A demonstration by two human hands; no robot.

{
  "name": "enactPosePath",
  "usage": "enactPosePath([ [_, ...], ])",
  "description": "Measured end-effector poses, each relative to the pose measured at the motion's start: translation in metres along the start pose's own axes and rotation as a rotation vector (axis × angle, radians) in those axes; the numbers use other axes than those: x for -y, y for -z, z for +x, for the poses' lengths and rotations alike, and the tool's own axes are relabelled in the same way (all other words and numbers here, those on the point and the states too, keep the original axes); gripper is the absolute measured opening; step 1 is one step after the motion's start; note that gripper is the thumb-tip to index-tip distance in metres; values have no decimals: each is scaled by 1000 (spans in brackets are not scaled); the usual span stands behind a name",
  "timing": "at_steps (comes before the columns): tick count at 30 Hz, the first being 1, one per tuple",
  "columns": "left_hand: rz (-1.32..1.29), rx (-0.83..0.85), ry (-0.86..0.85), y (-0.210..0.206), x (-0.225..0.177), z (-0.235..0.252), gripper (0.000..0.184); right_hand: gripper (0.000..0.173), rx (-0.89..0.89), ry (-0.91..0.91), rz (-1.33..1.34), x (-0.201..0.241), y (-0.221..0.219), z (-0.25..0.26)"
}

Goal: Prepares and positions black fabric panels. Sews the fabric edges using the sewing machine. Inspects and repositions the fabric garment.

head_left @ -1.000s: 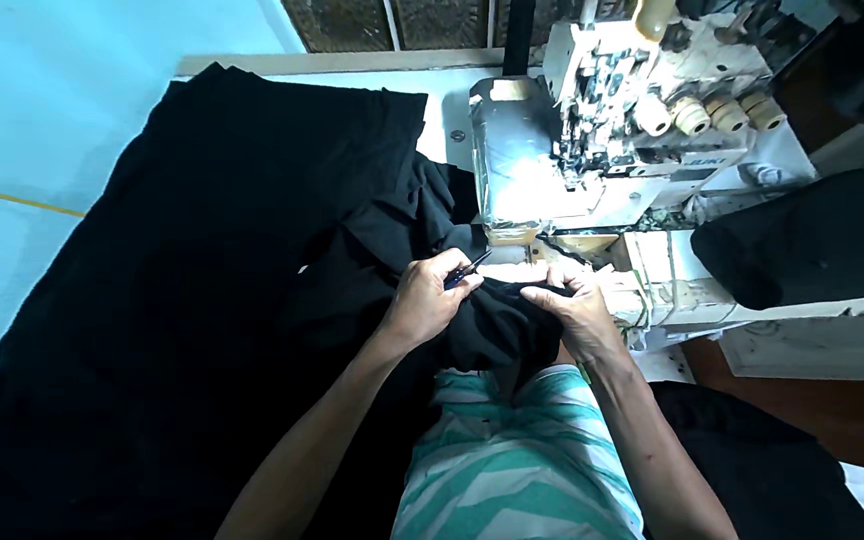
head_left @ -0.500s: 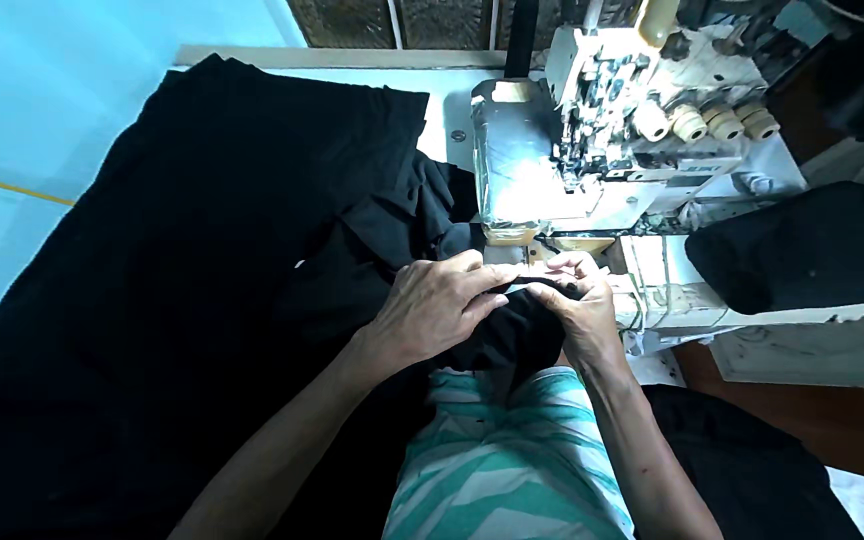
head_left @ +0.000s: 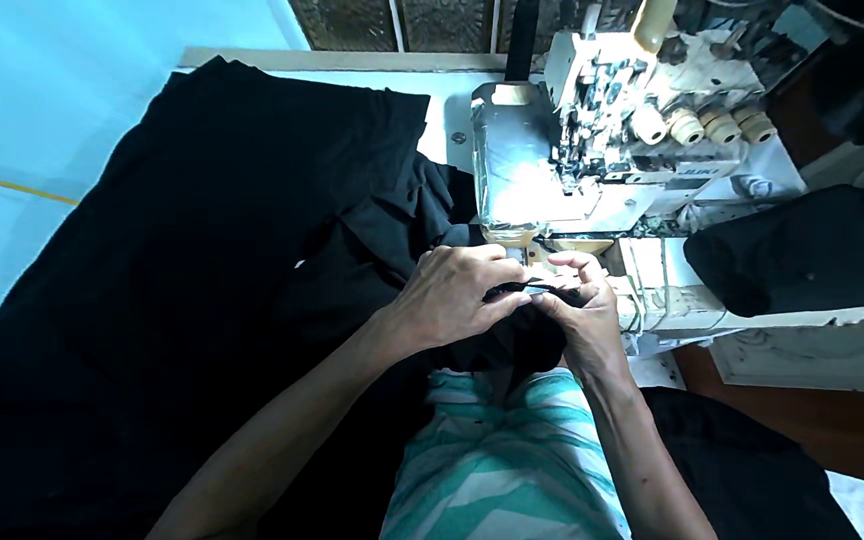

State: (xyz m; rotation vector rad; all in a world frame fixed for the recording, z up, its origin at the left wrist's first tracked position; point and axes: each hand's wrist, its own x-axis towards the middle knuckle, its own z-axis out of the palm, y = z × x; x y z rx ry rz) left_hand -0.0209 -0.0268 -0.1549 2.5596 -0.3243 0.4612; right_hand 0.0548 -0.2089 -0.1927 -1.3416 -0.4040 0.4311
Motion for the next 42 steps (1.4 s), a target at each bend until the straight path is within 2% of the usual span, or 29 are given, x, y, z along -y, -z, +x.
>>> enactPosePath([
  [7,-35,-62,-62,-5,0,-6,20,51,-31,-22,-13,5,1,-1],
  [13,-76,-23,-39,-2,4,-8,18,53,-62,-30,-18,3,0,-3],
  [17,-44,-13,2,-1,3,-8,23,54,-56,-25,-1,5,1,-3],
  [28,-5,-13,-55,-1,-9,-3,20,63,-63,-74,20,10,-3,-5],
  [38,-16,-87,-135,-4,-7,-11,21,62,-56,-99,10,10,-6,-5],
  [42,-25,-82,-113,-2,-3,-16,20,55,7,-80,29,8,-2,-9],
])
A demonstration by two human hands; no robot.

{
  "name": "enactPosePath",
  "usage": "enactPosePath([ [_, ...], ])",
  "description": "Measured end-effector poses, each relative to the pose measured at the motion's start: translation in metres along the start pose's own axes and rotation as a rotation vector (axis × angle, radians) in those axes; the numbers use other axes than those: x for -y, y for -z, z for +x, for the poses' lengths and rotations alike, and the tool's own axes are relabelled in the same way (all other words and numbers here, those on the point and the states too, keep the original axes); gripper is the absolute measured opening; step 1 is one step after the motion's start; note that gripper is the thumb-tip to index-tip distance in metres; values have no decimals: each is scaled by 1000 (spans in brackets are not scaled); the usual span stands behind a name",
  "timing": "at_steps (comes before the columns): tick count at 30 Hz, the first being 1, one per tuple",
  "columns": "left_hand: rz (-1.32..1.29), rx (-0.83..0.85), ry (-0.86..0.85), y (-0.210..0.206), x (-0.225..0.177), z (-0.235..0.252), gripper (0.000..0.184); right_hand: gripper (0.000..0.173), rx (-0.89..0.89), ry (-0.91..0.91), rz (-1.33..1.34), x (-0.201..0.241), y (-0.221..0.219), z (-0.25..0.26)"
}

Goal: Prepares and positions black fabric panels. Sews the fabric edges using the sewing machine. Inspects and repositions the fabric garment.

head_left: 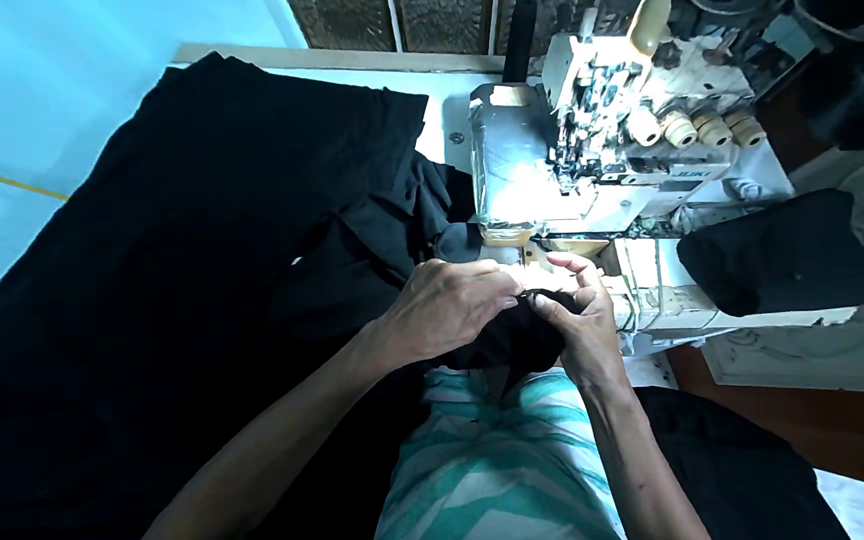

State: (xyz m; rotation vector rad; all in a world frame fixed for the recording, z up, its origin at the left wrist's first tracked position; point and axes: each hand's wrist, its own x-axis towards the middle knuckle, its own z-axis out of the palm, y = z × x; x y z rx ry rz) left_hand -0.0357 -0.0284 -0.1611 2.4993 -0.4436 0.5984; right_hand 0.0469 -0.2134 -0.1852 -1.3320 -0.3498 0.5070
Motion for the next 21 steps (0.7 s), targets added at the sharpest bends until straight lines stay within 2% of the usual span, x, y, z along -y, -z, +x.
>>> enactPosePath([
  [6,31,29,55,1,0,-1,24,50,14,56,-17,-5,7,0],
  [11,44,34,34,-1,-5,5,18,54,5,31,15,-1,5,-2],
  [21,-67,83,25,-1,-5,7,21,56,4,29,-7,2,8,-4],
])
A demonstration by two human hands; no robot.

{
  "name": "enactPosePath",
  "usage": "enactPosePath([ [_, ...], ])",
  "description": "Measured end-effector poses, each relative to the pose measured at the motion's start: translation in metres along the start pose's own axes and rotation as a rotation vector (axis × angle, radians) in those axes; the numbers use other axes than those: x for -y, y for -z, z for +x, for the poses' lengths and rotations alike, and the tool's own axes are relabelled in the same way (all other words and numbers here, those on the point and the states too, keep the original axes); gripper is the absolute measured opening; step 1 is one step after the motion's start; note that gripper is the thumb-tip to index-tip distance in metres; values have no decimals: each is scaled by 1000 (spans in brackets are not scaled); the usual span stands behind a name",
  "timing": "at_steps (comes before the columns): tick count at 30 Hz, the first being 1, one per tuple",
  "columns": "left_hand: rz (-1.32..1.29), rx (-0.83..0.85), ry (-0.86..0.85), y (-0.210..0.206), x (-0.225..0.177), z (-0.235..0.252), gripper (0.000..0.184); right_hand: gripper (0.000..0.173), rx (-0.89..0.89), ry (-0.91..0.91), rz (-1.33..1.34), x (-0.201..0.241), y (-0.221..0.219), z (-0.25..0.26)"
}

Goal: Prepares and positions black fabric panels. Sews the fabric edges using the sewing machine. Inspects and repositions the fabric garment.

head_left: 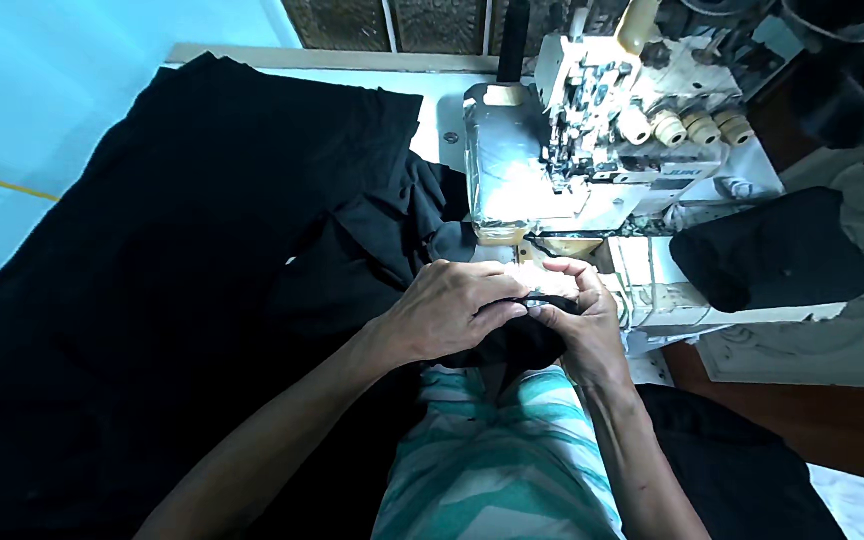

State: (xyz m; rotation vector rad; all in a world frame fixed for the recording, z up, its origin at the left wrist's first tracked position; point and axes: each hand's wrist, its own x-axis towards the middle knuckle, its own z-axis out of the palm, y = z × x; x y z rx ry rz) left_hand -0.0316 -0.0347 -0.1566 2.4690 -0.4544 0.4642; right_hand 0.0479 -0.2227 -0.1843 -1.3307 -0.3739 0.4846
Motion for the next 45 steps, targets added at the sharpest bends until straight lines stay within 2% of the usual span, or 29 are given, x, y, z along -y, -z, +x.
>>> enactPosePath([
  [5,-73,-68,14,-4,3,-8,19,54,-3,-13,-2,-1,0,0],
  [9,-48,-54,41,-4,7,-12,18,42,97,-16,-9,-3,7,-3],
  [11,-18,-42,64,-3,5,-12,20,43,124,-12,-3,-5,10,-4],
  [24,46,-22,34,-10,-10,2,18,58,-59,-57,48,-4,1,-5],
  [31,35,-14,18,-12,-10,1,23,60,-63,-49,53,-2,3,-7],
  [35,9,-63,-13,-14,-6,-3,23,56,-45,-34,62,-2,5,-9],
  [40,-34,-73,31,-11,-1,-8,21,46,21,-8,14,-4,13,-11],
  [45,36,-36,91,3,-2,-12,27,50,-31,-10,6,-6,16,-9],
])
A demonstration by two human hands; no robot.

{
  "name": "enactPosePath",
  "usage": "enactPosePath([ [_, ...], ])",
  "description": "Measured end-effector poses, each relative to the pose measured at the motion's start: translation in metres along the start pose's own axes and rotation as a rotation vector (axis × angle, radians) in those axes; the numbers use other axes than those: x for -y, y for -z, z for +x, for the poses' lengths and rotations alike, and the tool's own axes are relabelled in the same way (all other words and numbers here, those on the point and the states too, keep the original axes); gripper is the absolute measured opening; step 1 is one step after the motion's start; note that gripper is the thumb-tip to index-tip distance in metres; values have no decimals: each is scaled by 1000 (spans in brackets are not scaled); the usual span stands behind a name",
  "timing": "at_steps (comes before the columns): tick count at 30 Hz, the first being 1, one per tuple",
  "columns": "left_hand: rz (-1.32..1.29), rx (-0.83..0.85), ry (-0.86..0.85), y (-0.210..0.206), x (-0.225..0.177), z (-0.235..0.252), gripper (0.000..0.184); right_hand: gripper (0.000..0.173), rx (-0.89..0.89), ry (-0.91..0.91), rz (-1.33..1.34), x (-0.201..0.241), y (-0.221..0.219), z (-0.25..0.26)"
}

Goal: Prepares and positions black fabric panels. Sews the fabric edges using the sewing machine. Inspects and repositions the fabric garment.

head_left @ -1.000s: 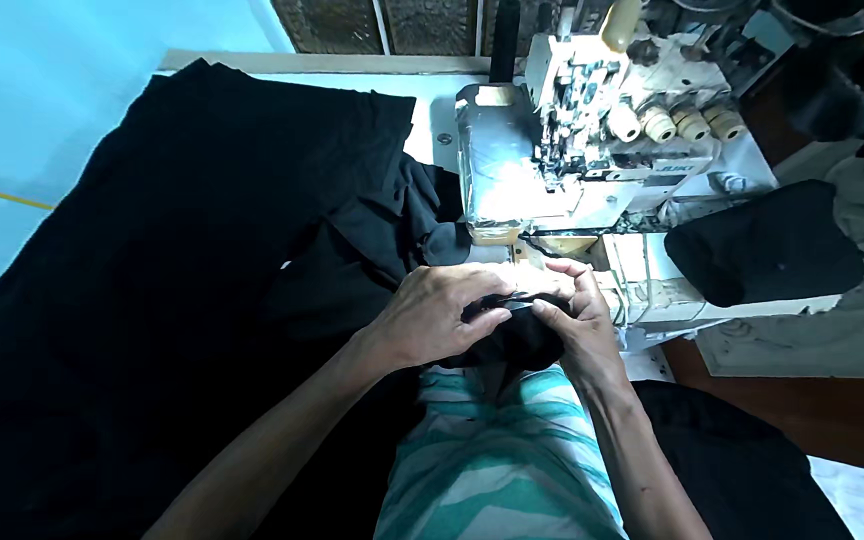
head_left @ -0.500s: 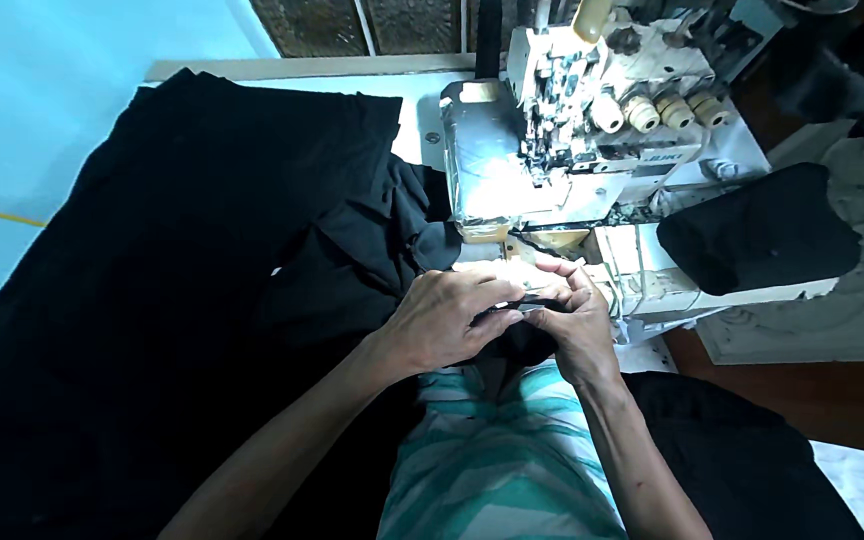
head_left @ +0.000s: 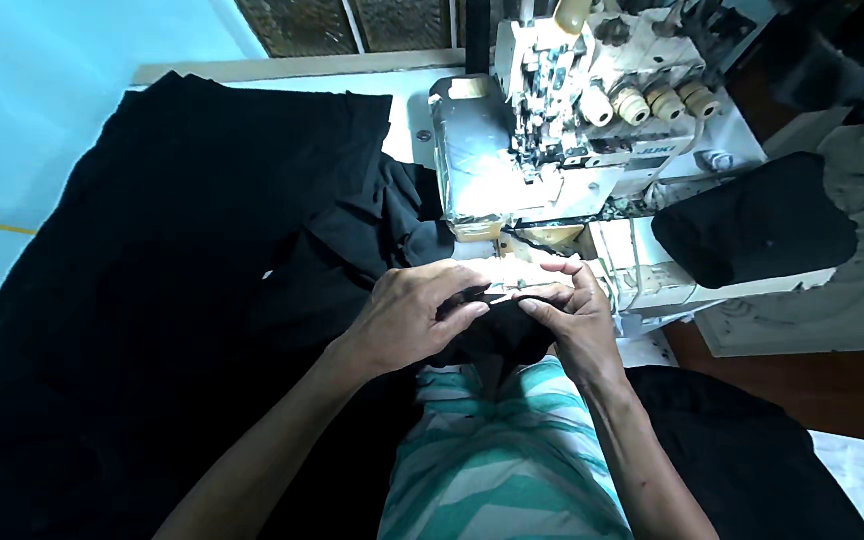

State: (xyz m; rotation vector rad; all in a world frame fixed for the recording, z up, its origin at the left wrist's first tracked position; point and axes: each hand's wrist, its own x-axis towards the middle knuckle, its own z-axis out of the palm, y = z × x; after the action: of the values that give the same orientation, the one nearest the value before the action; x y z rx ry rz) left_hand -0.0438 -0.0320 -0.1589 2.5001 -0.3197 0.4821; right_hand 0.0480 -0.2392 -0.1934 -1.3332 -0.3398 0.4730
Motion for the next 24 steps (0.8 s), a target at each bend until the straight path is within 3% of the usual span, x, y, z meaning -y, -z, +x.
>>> enactPosePath([
  [24,24,19,-138,-8,-8,6,24,50,1,42,58,-1,-14,-9],
])
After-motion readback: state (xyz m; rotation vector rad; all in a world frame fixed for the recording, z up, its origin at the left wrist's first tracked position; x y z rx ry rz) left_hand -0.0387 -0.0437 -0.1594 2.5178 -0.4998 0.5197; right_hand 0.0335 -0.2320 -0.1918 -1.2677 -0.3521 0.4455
